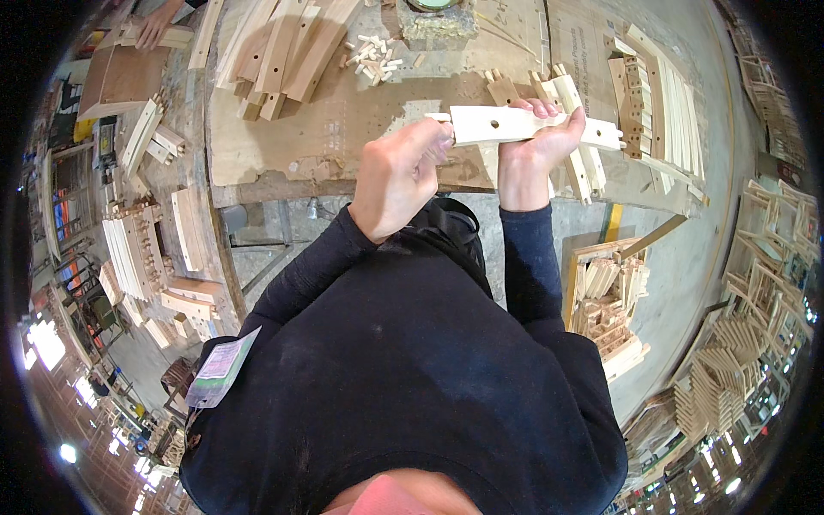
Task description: The person applies glue into holes on small wooden pieces using a thin stick, then inserts wooden dowels into the glued holes. The person repeats this process for multiple pieces, handling them one at a time.
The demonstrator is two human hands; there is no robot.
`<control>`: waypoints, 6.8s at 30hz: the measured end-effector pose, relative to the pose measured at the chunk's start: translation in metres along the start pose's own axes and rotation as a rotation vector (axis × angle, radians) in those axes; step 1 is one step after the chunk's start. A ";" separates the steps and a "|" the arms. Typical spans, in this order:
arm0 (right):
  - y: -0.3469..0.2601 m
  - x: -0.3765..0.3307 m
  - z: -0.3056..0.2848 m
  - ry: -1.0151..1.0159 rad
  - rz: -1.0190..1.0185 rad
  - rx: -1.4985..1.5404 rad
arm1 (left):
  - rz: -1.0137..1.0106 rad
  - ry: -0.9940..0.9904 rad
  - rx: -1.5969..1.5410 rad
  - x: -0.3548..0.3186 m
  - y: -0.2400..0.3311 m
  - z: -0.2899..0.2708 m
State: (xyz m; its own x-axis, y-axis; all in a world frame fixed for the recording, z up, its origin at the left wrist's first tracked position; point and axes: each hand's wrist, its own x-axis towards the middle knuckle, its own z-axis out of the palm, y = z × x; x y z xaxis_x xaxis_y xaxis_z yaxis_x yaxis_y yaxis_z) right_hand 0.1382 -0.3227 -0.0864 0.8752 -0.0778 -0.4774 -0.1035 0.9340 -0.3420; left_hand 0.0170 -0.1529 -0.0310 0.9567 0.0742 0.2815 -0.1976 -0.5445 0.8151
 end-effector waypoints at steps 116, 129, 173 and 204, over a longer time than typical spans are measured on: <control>-0.004 -0.062 -0.067 -0.974 -0.333 -1.933 | -0.910 -0.029 -1.028 -0.015 -0.060 -0.034; -0.009 -0.064 -0.066 -0.976 -0.288 -1.864 | -0.313 -0.329 -0.525 -0.006 -0.033 -0.039; -0.023 -0.085 -0.020 -1.199 -0.423 -1.905 | 0.316 -0.545 0.107 0.025 0.001 -0.091; -0.020 -0.094 0.007 -1.290 -0.072 -1.861 | 0.463 -0.492 0.241 0.016 0.010 -0.096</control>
State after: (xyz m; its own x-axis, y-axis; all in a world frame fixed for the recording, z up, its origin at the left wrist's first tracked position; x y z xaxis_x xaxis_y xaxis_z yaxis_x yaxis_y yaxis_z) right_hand 0.0608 -0.3316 -0.0291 0.5586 0.8247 -0.0881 0.4195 -0.3726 -0.8278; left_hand 0.0103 -0.0771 0.0307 0.7825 -0.5638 0.2642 -0.6084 -0.6021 0.5169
